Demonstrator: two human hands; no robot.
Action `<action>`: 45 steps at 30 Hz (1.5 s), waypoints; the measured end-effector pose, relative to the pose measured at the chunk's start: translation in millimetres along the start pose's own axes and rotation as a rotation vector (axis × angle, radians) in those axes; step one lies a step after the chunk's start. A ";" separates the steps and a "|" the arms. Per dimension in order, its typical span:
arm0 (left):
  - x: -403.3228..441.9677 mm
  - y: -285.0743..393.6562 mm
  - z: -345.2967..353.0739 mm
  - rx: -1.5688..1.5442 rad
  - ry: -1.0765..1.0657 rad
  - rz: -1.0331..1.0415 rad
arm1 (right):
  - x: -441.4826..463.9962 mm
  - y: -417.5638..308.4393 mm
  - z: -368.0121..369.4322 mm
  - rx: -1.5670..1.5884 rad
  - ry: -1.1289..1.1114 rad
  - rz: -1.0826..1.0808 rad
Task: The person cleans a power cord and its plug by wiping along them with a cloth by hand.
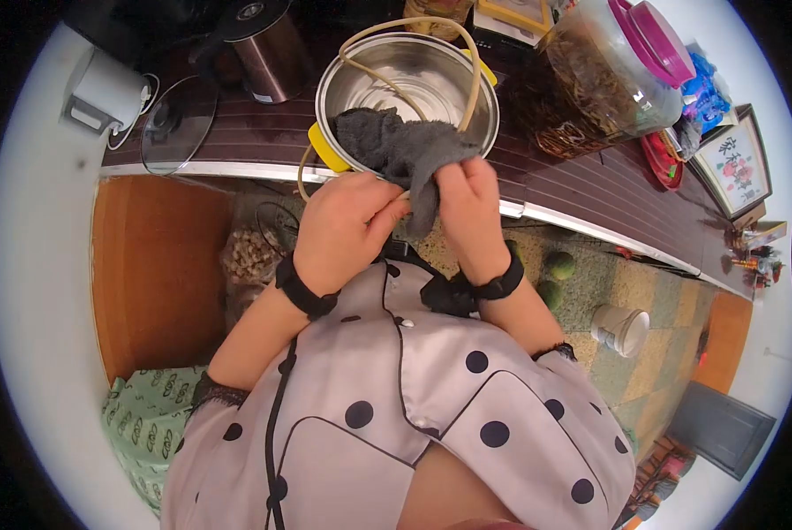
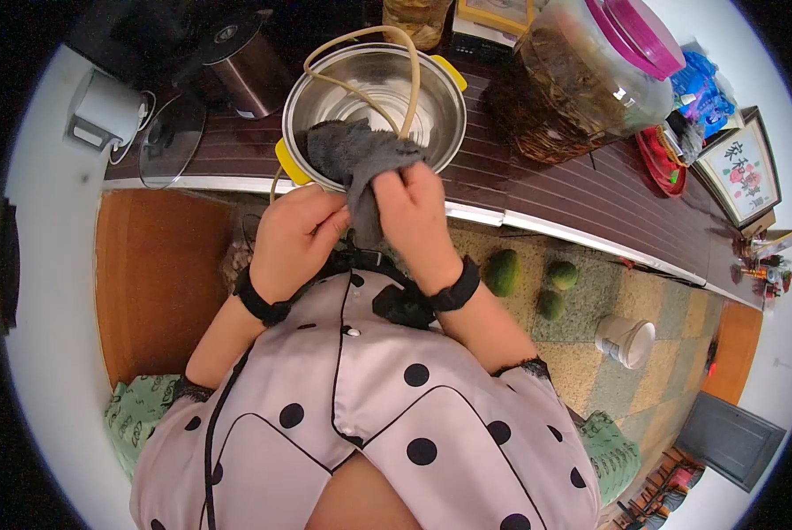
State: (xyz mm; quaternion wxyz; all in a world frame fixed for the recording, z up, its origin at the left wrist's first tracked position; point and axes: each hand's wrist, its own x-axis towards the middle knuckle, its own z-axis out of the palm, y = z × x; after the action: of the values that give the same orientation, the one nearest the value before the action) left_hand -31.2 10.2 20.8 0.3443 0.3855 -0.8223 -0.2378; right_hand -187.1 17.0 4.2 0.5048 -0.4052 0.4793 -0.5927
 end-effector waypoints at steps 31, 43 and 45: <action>-0.3 -3.0 -0.1 -0.023 -0.021 -0.029 | -12.6 4.3 -10.2 -0.182 -0.145 -0.079; -2.3 -1.0 -6.0 0.041 -0.092 -0.014 | -5.0 -0.9 -19.3 0.100 0.028 -0.003; -3.3 -1.7 -5.0 0.083 -0.108 0.008 | -0.5 2.0 -19.8 -0.073 0.052 -0.071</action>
State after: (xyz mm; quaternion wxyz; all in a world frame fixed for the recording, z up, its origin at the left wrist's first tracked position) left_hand -25.2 11.2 21.6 0.2843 0.3827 -0.8504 -0.2224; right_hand -205.7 20.6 -1.9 0.4556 -0.4249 0.4988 -0.6025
